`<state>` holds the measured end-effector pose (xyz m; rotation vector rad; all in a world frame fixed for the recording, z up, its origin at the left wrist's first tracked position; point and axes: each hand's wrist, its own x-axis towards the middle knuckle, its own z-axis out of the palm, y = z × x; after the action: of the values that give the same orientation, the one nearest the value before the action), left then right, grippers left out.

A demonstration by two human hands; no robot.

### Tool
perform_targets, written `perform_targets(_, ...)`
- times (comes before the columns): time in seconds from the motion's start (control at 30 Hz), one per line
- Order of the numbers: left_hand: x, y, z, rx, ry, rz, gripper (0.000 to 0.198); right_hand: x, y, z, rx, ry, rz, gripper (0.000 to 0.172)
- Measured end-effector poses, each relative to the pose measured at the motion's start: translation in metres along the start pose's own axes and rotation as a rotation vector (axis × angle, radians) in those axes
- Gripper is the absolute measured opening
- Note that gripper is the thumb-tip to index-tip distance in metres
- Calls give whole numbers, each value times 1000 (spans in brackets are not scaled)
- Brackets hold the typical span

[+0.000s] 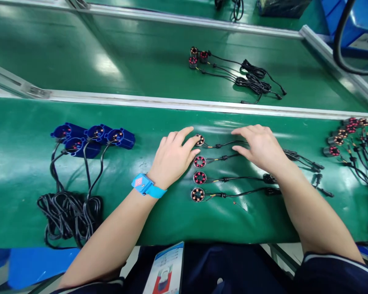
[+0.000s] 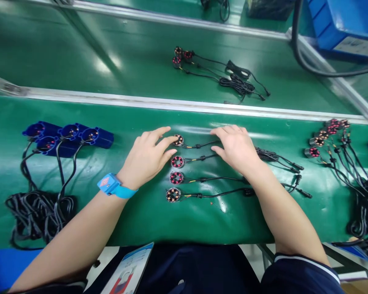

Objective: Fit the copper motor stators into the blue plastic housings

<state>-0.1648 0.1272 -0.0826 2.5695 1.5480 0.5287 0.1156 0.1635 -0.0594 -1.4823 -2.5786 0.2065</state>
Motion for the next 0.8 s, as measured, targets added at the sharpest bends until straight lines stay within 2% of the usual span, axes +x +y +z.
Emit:
perform_targets(0.07,4,-1,-2,10,-29,-2,26,-3,16,-1,-94,-59,18,23)
perform_targets(0.17,19,-5,-11,-65,-26,-6,29,-7,35,-4,-29,-153,29,19)
perform_targets(0.23,42,-13,-18,-127,6,-8,30,-4,47,-10,44,-165,28,27)
perform_targets(0.33,100,-37,-20,-165,39,-30,35,12,72,-18,59,-72,59,38)
perform_targets(0.43,166,-69,-9,-79,19,-74,45,39,108,-21,-19,48,142,54)
perform_targets(0.57,237,-99,16,27,-79,-36,59,75,155,-23,-92,84,283,86)
perform_targets(0.7,288,-107,40,82,-133,-36,81,104,189,-23,-121,55,393,110)
perform_targets(0.8,317,-106,55,102,-229,-76,91,123,212,-18,-95,25,450,121)
